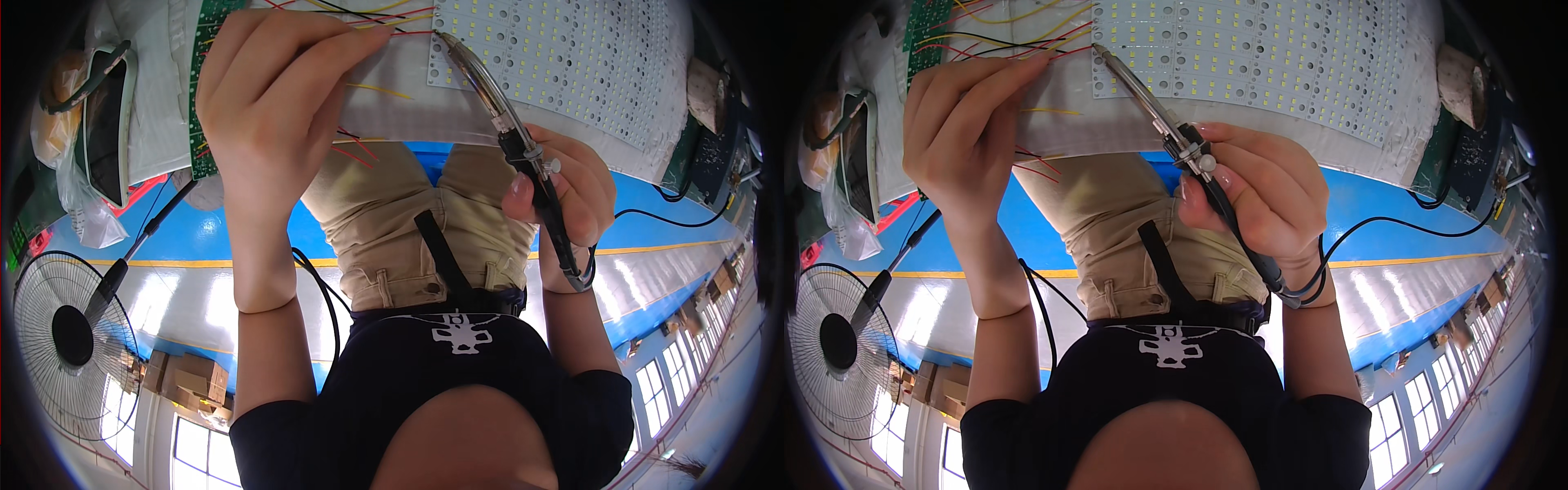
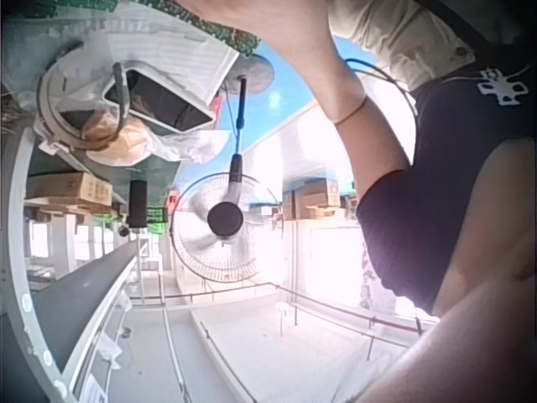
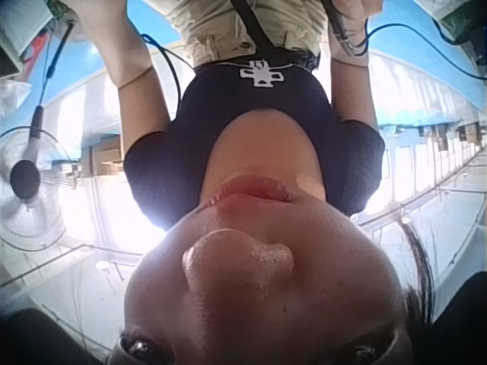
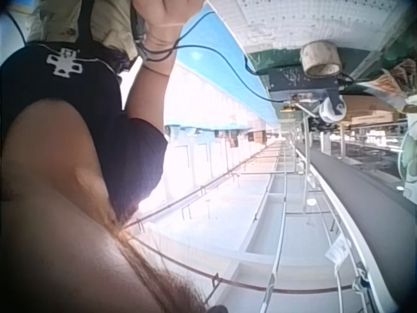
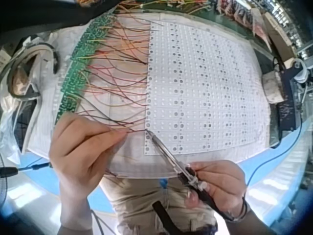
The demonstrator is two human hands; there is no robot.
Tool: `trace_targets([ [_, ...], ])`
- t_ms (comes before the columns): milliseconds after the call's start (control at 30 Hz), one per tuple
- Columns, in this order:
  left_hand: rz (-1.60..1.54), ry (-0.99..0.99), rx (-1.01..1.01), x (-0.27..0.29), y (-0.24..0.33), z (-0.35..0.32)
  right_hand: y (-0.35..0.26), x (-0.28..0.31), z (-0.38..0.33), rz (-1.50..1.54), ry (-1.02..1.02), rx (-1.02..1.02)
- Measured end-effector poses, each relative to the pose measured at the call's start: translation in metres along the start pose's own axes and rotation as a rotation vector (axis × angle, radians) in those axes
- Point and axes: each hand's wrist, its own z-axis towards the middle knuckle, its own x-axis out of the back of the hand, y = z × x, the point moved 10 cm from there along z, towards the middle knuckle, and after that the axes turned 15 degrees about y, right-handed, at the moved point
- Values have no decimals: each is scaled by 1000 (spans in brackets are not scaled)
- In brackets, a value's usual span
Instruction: The person solders electrical wires onto an LED light panel assembly using a soldering iron.
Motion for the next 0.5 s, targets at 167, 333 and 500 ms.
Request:
trace_targets([
  [167,7,-8,-5,0,0,0,0,0,-1,-3,-4,5],
  [333,8,-5,-8,1,1,0,0,1,-2,4,-4,-3],
  [500,5,-5,-10,0,1,1,0,1,-2,1,-3,-9],
])
